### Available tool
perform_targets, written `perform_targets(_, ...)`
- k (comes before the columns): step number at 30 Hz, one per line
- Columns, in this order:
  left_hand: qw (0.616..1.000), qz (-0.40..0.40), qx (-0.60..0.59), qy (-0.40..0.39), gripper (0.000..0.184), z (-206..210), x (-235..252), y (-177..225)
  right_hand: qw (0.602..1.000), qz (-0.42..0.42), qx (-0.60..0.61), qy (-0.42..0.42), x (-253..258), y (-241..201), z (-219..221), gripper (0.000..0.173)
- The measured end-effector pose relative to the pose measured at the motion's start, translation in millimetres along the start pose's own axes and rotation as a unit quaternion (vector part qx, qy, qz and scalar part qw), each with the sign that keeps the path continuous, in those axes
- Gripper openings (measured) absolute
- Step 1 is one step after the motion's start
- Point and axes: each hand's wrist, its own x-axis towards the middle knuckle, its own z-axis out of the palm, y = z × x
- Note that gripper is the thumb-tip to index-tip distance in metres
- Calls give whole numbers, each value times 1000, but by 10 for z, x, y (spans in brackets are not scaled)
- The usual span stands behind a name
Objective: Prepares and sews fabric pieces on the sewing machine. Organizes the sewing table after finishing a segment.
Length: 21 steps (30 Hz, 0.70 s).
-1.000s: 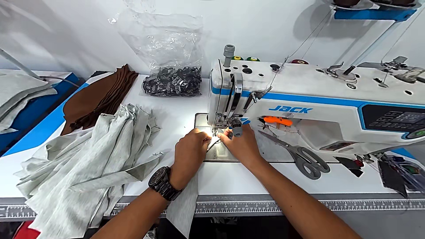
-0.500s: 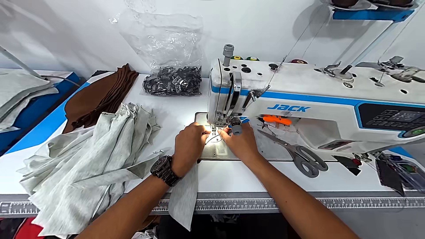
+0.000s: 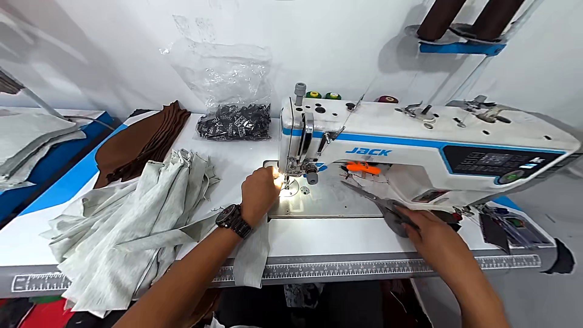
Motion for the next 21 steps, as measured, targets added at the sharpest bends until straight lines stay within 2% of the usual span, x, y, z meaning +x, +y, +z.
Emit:
perform_targets(2, 1000, -20, 12, -11, 27, -9, -23, 78, 999, 9, -14, -32, -105, -57, -91, 40)
perform_targets(5, 999, -32, 27, 2, 26, 87, -64, 113, 986, 74, -57, -141, -318, -348, -351, 61)
perform_targets(7, 999, -30, 1, 13, 25, 121, -106, 49, 974, 96, -117, -168, -504, -582, -395, 65)
perform_targets(10, 979, -1, -203, 25, 23, -47, -453, -158, 987, 73, -118, -80, -857, -717, -194, 63)
perform_targets(12, 911, -19, -411, -11, 21, -237, -906, -249, 998, 37, 28, -38, -1093, -628, -55, 64)
perform_targets(13, 867, -35, -496, -31, 18, -298, -1130, -295, 987, 31, 149, -52, -1199, -606, 4, 62)
perform_targets(14, 830, -45, -554, -47, 17, -340, -1363, -329, 953, 24, 294, -71, -1298, -634, 72, 65)
perform_targets(15, 802, -56, -592, -58, 21, -371, -1568, -352, 889, 9, 450, -84, -1390, -736, 147, 71)
perform_targets(16, 786, -62, -612, -64, 21, -389, -1747, -364, 816, -14, 569, -103, -1482, -882, 216, 79)
perform_targets(18, 785, -57, -615, -50, 15, -395, -2041, -372, 705, -71, 684, -175, -1653, -1207, 336, 85)
perform_targets(19, 794, -48, -605, -31, 12, -395, -2154, -363, 680, -92, 697, -208, -1725, -1378, 375, 82)
perform_targets(20, 813, -34, -582, -8, 9, -388, -2253, -350, 683, -98, 686, -232, -1797, -1539, 379, 78)
perform_targets(21, 838, -16, -545, 18, 7, -379, -2343, -340, 706, -94, 656, -248, -1854, -1685, 356, 74)
